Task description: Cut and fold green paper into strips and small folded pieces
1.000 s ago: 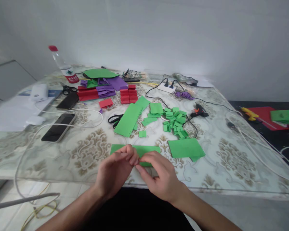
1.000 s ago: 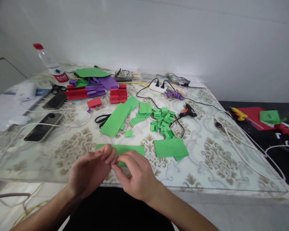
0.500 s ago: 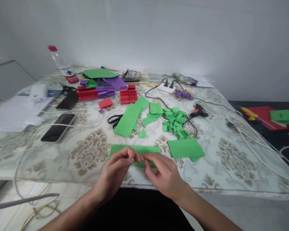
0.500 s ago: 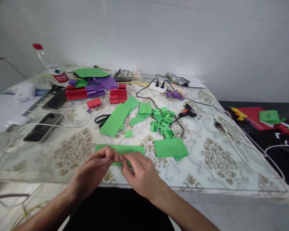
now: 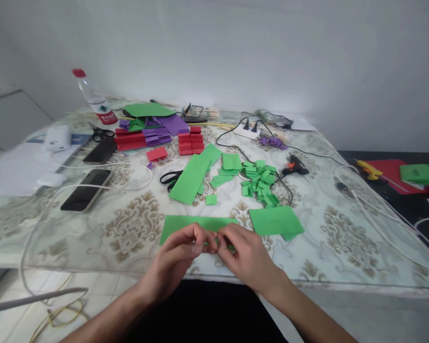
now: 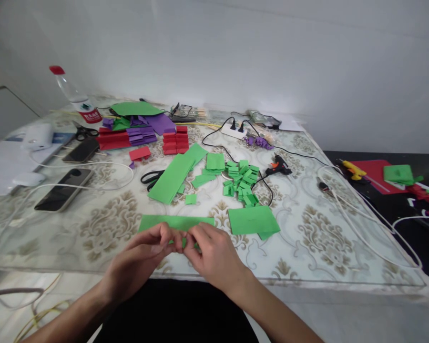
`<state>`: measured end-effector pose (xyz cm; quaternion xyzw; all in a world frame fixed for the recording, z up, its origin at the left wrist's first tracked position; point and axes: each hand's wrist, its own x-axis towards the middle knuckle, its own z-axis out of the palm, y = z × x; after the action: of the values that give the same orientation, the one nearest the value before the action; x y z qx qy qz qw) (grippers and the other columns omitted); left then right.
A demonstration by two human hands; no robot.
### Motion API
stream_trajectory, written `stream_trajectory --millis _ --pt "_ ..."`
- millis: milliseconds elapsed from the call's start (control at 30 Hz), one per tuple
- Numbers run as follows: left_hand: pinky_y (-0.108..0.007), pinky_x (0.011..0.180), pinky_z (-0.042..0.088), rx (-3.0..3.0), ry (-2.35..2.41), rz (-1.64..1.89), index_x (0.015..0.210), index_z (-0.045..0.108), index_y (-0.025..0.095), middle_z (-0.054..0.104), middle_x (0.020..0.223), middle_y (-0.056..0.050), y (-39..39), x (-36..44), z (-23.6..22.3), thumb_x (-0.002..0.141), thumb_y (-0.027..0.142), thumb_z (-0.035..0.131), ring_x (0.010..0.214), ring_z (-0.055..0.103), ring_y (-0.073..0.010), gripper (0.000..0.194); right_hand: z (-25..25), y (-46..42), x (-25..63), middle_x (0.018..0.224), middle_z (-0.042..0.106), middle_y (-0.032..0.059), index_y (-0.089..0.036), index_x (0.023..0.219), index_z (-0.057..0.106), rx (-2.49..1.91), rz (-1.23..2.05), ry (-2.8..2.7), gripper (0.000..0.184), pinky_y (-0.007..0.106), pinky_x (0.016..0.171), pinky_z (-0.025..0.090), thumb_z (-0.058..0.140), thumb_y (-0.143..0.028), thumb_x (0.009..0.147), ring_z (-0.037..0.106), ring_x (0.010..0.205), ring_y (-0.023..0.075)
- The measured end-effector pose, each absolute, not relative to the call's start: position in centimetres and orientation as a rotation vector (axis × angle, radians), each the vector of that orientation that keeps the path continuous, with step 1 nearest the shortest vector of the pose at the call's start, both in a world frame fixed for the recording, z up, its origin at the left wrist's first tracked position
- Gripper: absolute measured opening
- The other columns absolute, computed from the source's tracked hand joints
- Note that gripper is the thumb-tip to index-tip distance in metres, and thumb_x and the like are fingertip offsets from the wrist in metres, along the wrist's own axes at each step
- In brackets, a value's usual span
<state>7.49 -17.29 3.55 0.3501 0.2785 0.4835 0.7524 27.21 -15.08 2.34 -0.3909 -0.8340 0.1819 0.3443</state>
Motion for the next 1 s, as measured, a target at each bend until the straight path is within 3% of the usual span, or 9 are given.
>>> stream_trajectory --millis 133,267,433,633,833,1000 --pt "-0.039 0.106 0.039 1.013 0.743 0.999 0.086 0.060 0.019 0.069 0.107 -0.008 -17.8 6.9 3.1 0.092 0.025 0.063 0.119 0.059 -0.0287 0.009 2.2 -15.0 27.4 0.078 0.064 0.0031 -0.019 0.085 0.059 -1.110 0.512 -2.154 0.014 0.030 0.067 0.048 0.054 -0.017 0.098 0.061 0.072 0.0178" --pt "-0.038 0.104 0.043 1.596 1.043 0.937 0.102 0.064 0.021 0.068 0.120 -0.007 -18.3 6.6 2.0 0.099 0.021 0.058 0.119 0.061 -0.0245 0.007 1.5 -15.3 26.8 0.090 0.068 0.0067 -0.018 0.099 0.062 -1.126 0.503 -2.159 0.011 0.035 0.077 0.052 0.054 -0.012 0.097 0.064 0.085 0.0222" --pt "-0.040 0.099 0.048 2.083 1.243 0.879 0.107 0.065 0.020 0.069 0.109 -0.007 -18.3 6.2 -0.2 0.099 0.010 0.052 0.108 0.063 -0.0225 0.018 0.4 -15.7 26.2 0.101 0.069 0.0090 -0.017 0.107 0.063 -1.110 0.501 -2.223 0.014 0.040 0.089 0.054 0.056 -0.010 0.098 0.063 0.098 0.0251" --pt "-0.036 0.096 0.052 2.147 1.255 0.868 0.112 0.066 0.022 0.071 0.108 -0.004 -18.2 5.5 -0.5 0.099 0.009 0.053 0.106 0.065 -0.0199 0.022 0.4 -15.8 26.2 0.099 0.064 0.0087 -0.017 0.098 0.067 -1.159 0.532 -2.348 0.007 0.042 0.088 0.053 0.061 -0.015 0.099 0.059 0.098 0.0265" --pt "-0.035 0.089 0.054 2.143 1.286 0.803 0.100 0.066 0.021 0.071 0.100 -0.003 -17.6 5.6 0.0 0.098 0.008 0.055 0.098 0.065 -0.0205 0.017 0.3 -15.8 26.5 0.095 0.063 0.0078 -0.017 0.096 0.069 -1.194 0.543 -2.374 0.008 0.042 0.086 0.051 0.062 -0.017 0.099 0.058 0.095 0.0261" --pt "-0.040 0.091 0.055 2.220 1.333 0.783 0.100 0.067 0.020 0.070 0.103 -0.005 -17.3 5.8 -0.4 0.096 0.009 0.059 0.100 0.065 -0.0231 0.015 -0.2 -16.0 26.3 0.093 0.063 0.0070 -0.018 0.093 0.067 -1.213 0.540 -2.372 0.007 0.041 0.085 0.051 0.062 -0.016 0.098 0.059 0.093 0.0255"
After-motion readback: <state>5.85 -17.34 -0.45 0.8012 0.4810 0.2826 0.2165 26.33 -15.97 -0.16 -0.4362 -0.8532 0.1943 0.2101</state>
